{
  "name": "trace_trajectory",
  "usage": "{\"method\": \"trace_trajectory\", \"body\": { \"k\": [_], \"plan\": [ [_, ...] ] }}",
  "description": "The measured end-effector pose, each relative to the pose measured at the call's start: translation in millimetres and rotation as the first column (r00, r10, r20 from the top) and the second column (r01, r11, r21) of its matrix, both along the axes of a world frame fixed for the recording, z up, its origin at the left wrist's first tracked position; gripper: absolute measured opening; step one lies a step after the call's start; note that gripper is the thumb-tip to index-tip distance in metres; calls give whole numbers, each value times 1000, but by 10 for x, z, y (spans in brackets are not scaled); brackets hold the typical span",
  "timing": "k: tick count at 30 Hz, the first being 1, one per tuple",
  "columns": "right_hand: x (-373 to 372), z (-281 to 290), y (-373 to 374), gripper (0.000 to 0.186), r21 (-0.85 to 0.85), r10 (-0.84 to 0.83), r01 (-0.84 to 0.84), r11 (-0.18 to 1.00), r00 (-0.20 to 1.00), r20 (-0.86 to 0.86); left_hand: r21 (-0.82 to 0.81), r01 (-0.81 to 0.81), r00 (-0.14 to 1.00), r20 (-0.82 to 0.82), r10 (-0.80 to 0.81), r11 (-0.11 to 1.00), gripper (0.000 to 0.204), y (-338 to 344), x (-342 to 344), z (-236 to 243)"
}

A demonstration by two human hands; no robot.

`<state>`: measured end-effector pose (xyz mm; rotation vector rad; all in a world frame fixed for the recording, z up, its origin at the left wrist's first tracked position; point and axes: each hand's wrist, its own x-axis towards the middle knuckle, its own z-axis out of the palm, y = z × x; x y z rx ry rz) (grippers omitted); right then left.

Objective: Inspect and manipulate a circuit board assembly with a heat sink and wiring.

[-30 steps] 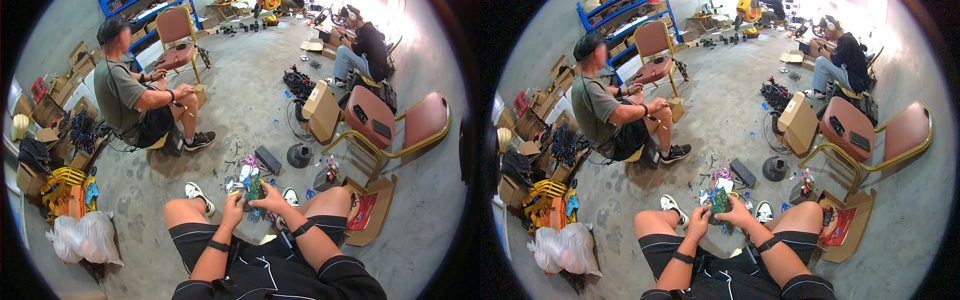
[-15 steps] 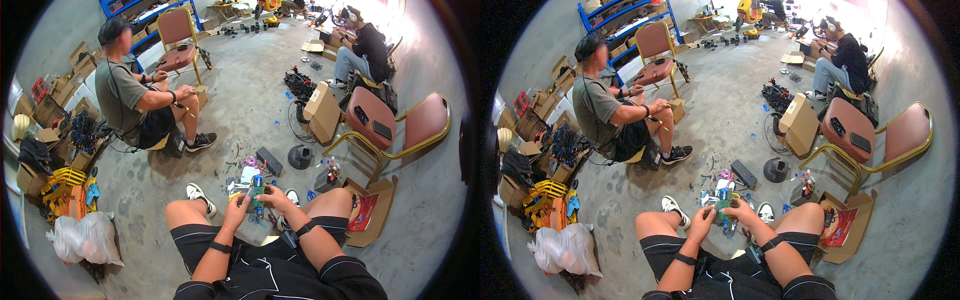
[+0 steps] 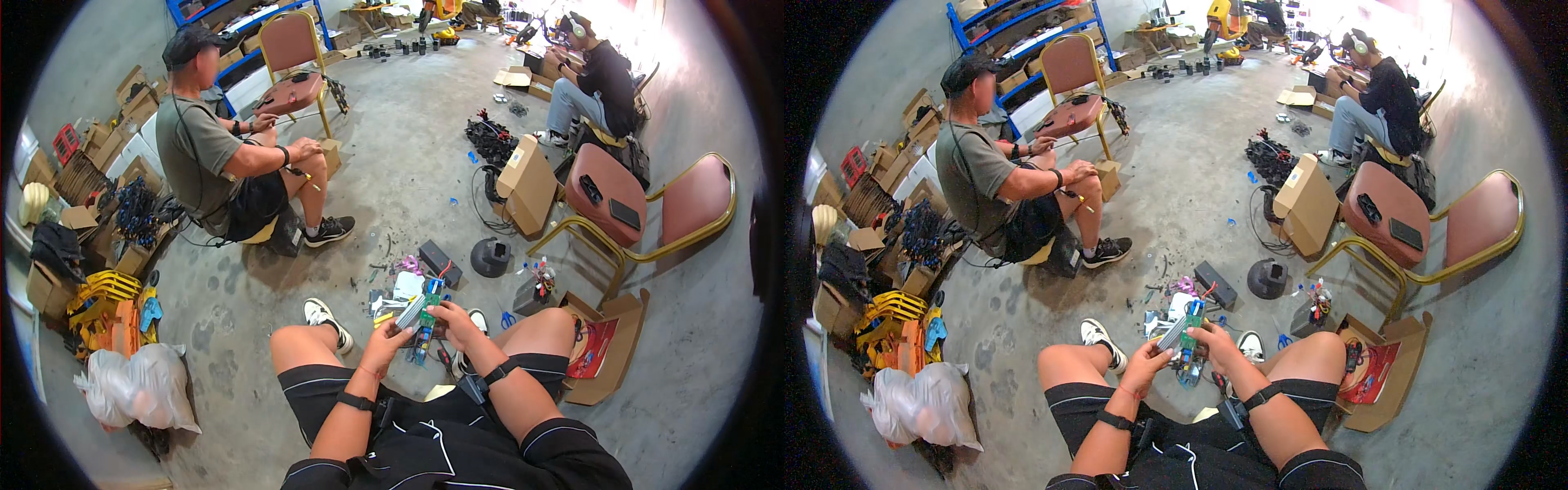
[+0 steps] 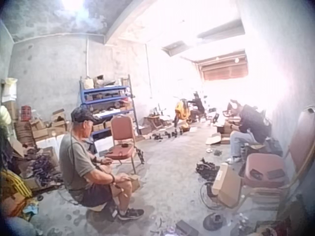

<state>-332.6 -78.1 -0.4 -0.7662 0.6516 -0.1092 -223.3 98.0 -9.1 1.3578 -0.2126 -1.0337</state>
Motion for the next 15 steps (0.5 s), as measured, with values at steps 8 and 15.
{"method": "trace_trajectory", "body": {
  "k": [8,15],
  "plan": [
    [5,52,57,48,-48,27,-25,999,999,27,-2,-64,998,12,64,998,35,-2,-1,-12],
    [40,116,89,55,-285,40,-61,956,996,-81,-4,-197,975,100,197,980,33,-23,-60,-66]
  ]
}}
